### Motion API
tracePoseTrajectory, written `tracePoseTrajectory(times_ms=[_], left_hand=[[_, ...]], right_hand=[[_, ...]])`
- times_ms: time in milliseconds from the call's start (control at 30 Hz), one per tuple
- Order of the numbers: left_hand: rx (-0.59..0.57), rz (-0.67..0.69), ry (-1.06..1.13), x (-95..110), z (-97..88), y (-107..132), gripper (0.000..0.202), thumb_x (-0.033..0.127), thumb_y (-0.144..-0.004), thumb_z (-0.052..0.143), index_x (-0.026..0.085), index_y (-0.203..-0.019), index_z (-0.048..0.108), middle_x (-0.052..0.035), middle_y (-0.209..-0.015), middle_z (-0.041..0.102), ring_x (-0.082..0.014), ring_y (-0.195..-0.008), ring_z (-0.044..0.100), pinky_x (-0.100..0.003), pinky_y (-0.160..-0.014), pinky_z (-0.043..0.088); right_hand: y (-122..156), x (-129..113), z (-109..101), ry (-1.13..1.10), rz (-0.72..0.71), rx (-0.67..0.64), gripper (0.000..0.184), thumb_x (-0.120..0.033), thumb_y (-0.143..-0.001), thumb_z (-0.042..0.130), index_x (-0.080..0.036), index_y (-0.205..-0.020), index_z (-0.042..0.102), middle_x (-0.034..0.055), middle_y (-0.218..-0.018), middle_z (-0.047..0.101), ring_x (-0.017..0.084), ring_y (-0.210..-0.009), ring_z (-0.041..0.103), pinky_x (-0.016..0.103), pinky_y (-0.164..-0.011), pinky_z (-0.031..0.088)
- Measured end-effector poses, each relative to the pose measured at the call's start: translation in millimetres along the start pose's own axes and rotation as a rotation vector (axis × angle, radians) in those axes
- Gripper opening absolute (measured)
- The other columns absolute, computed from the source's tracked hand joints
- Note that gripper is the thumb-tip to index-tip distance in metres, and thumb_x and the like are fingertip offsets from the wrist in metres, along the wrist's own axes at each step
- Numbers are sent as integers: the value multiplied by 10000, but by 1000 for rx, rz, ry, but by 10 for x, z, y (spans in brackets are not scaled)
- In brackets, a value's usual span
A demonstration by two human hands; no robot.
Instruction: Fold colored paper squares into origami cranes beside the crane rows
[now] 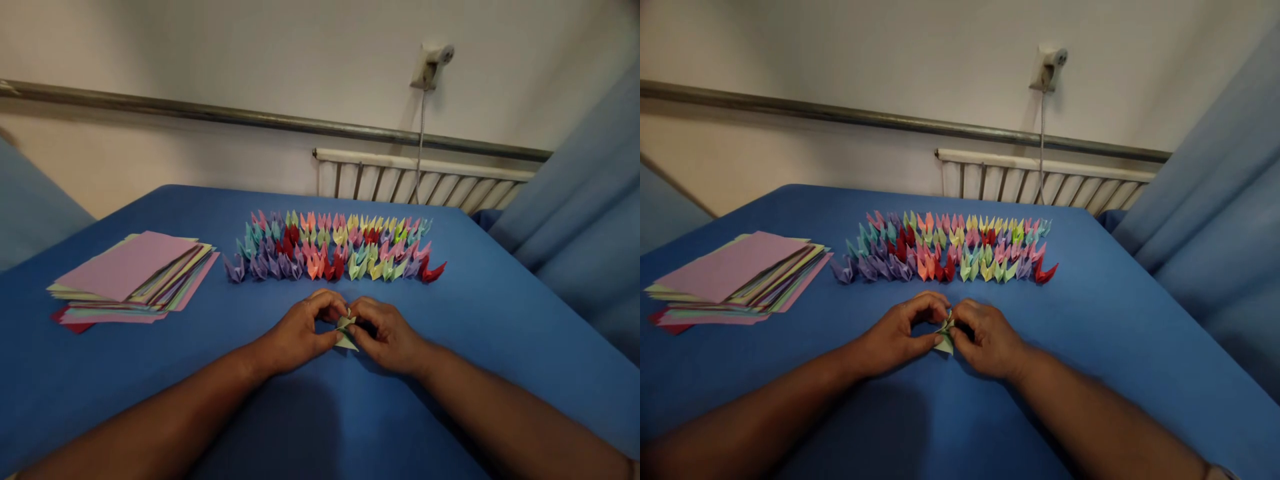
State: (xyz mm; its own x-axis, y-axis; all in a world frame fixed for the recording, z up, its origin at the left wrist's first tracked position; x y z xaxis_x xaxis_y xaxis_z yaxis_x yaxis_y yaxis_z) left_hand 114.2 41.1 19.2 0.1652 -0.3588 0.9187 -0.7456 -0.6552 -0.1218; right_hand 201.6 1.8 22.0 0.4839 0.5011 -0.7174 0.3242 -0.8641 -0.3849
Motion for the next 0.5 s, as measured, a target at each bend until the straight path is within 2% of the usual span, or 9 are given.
tracePoseTrajectory(times_ms=[200, 367, 500], left_hand=[[-28, -11, -7, 3, 17, -17, 145, 184, -723, 701, 170, -813, 588, -48, -1051, 570, -164, -918, 563, -346, -884, 475], [-15, -60, 104, -55, 13, -11, 228, 216, -732, 714, 179, -916, 585, -18, -907, 575, -156, -860, 564, -331, -838, 487], [-29, -30, 124, -6, 12, -1, 244, 225, -714, 740, 176, -915, 609, -28, -996, 553, -132, -838, 542, -296, -811, 482]], right_hand=[[5, -7, -21, -25, -2, 8, 107, -118, -855, 537, -214, -888, 570, 5, -819, 599, 139, -736, 555, 276, -682, 437], [6, -26, -29, -62, -18, 16, 118, -112, -866, 529, -215, -891, 581, 2, -812, 592, 133, -738, 556, 267, -677, 431], [7, -18, -1, -42, -20, 7, 121, -94, -857, 536, -211, -838, 559, -17, -752, 551, 122, -703, 528, 251, -643, 400]])
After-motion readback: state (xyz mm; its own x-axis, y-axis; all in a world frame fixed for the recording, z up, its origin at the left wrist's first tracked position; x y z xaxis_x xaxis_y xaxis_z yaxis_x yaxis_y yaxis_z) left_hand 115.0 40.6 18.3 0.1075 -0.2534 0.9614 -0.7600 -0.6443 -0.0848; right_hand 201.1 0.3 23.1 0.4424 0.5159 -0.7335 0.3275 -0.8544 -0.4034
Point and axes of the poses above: each hand's wrist, its own y-axis away from the middle knuckle, its own z-axis out of the palm, x = y × z, the point moved 10 cm from there along -y, towards the middle knuckle
